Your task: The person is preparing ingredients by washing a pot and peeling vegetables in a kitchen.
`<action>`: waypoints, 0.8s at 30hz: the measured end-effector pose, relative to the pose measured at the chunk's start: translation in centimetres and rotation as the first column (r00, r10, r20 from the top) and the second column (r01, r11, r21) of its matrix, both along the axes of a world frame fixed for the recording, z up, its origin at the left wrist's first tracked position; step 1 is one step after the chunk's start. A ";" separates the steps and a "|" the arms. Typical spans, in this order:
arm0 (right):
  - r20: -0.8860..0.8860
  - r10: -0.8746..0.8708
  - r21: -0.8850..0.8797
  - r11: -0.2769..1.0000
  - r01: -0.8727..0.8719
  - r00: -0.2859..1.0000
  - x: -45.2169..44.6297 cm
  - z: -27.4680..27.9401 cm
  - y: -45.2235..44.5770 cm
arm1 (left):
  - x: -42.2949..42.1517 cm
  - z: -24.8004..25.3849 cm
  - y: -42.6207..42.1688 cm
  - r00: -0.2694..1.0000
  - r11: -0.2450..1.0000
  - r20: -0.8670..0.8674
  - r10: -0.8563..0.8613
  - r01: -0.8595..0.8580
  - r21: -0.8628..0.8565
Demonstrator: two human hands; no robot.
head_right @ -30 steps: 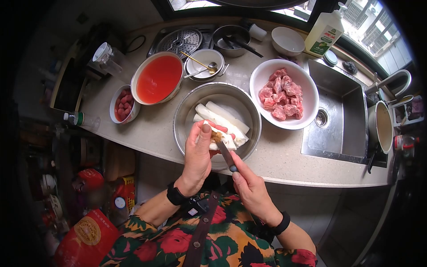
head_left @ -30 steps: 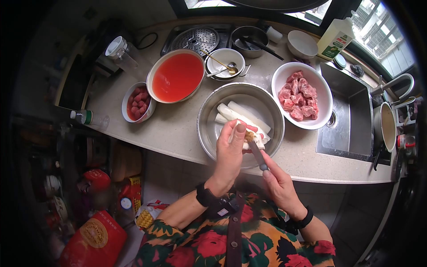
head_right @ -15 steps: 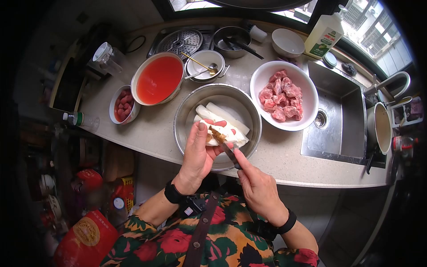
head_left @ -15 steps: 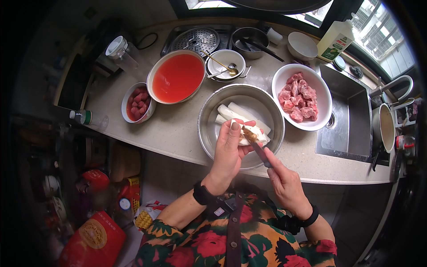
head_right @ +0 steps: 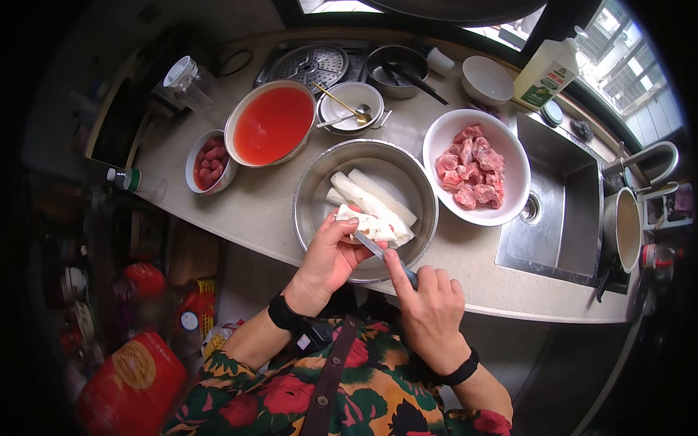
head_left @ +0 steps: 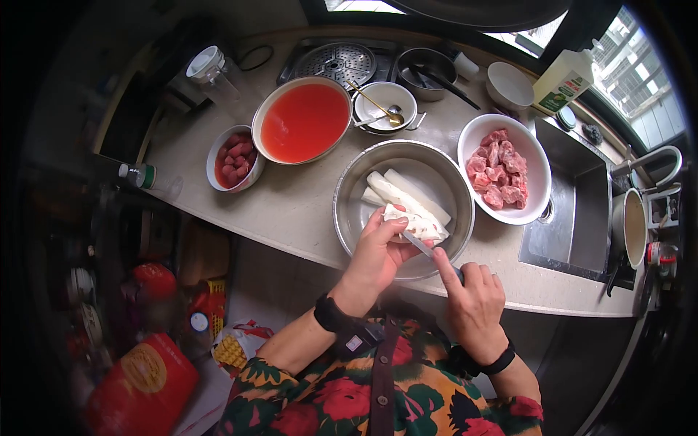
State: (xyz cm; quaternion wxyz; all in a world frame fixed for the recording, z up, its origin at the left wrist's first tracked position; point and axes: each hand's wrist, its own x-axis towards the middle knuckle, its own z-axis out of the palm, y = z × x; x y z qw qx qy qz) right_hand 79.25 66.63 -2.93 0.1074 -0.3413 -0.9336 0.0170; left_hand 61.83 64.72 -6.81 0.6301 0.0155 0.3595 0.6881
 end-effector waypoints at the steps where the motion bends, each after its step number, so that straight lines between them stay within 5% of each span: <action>1: -0.004 0.001 0.030 1.000 -0.001 1.000 0.2 -0.1 0.2 | -0.2 0.1 -0.1 0.997 1.000 0.073 0.016 -0.016 0.000; 4: -0.176 -0.014 -0.074 0.997 0.000 0.984 0.5 -0.9 0.8 | -0.9 -0.3 -0.5 0.994 1.000 0.107 0.008 -0.011 0.026; 5: -0.247 -0.098 -0.292 0.956 0.023 0.964 0.4 -0.3 0.8 | -1.2 -0.3 -0.7 0.994 0.999 0.107 0.021 -0.024 0.026; 6: -0.246 -0.084 -0.292 0.956 0.009 0.966 0.0 -0.5 0.9 | -1.5 -0.2 -1.0 0.993 0.999 0.114 -0.040 0.036 0.041; 8: -0.554 -0.338 -0.646 0.751 -0.136 0.760 -0.9 -1.0 1.3 | -1.8 0.0 -1.6 0.989 0.995 0.124 -0.084 0.077 0.055; 12: -0.247 -0.532 -0.951 0.292 -0.098 0.810 -2.6 -0.4 2.1 | -1.9 0.9 -3.2 0.977 0.985 0.134 -0.164 0.156 0.071; 15: -0.283 -0.519 -0.959 0.160 -0.234 0.806 -4.5 0.1 1.8 | -2.3 0.8 -4.7 0.978 0.984 0.149 -0.149 0.132 0.119; 20: -0.302 -0.365 -0.942 0.258 -0.215 0.881 -7.2 -0.7 0.1 | -3.5 0.9 -7.9 0.989 0.991 0.139 -0.039 0.020 0.132; 24: -0.312 -0.312 -0.936 0.260 -0.235 0.897 -10.0 -0.8 -2.4 | -3.7 0.0 -11.0 0.973 0.992 -0.191 0.127 -0.125 0.023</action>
